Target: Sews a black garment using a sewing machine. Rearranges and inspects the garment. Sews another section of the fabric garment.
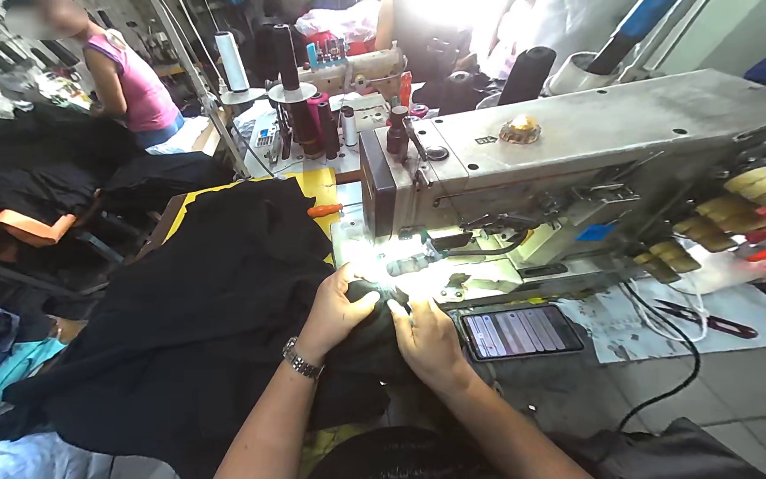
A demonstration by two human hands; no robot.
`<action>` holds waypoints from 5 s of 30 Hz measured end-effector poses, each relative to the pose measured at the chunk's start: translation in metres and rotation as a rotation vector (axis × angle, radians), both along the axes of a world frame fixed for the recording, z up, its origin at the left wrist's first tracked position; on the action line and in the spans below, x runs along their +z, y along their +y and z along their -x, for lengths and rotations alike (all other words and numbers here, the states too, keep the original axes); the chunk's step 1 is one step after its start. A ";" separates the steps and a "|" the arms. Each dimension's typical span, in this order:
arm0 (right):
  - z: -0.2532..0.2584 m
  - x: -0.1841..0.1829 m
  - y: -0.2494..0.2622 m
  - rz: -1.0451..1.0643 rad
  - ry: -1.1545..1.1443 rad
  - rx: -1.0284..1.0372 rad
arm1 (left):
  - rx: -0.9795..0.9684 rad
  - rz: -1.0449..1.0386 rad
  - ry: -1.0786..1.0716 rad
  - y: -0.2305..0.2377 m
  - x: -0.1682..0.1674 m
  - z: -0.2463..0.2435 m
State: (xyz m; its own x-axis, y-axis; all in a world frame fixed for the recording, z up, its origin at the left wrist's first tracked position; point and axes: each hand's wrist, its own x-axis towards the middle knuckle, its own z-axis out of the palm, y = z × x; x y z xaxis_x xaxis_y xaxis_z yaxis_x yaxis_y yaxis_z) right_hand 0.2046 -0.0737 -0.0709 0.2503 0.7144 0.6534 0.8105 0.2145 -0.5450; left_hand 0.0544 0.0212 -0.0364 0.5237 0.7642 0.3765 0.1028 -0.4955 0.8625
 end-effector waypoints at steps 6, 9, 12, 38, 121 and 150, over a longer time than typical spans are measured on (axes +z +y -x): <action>-0.002 0.007 -0.002 0.097 -0.052 -0.007 | -0.010 -0.003 0.005 0.001 0.000 0.001; -0.002 0.008 -0.002 0.105 -0.067 -0.008 | -0.012 0.001 0.000 0.001 0.000 0.002; -0.002 0.008 -0.002 0.109 -0.076 -0.012 | -0.020 0.001 -0.004 0.001 0.000 0.002; -0.002 0.006 -0.002 0.084 -0.050 0.018 | -0.033 0.009 -0.016 0.002 -0.001 0.003; 0.003 -0.001 0.002 0.042 -0.034 0.006 | -0.003 0.090 -0.013 -0.001 0.002 0.005; 0.005 0.005 0.003 0.070 -0.026 -0.015 | -0.004 0.074 -0.037 -0.001 0.001 0.005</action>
State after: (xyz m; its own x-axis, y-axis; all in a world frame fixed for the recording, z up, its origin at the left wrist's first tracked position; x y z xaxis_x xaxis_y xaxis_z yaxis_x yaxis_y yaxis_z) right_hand 0.1996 -0.0705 -0.0660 0.2448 0.7549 0.6084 0.8275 0.1644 -0.5369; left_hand 0.0494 0.0206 -0.0354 0.5137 0.7885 0.3382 0.0677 -0.4302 0.9002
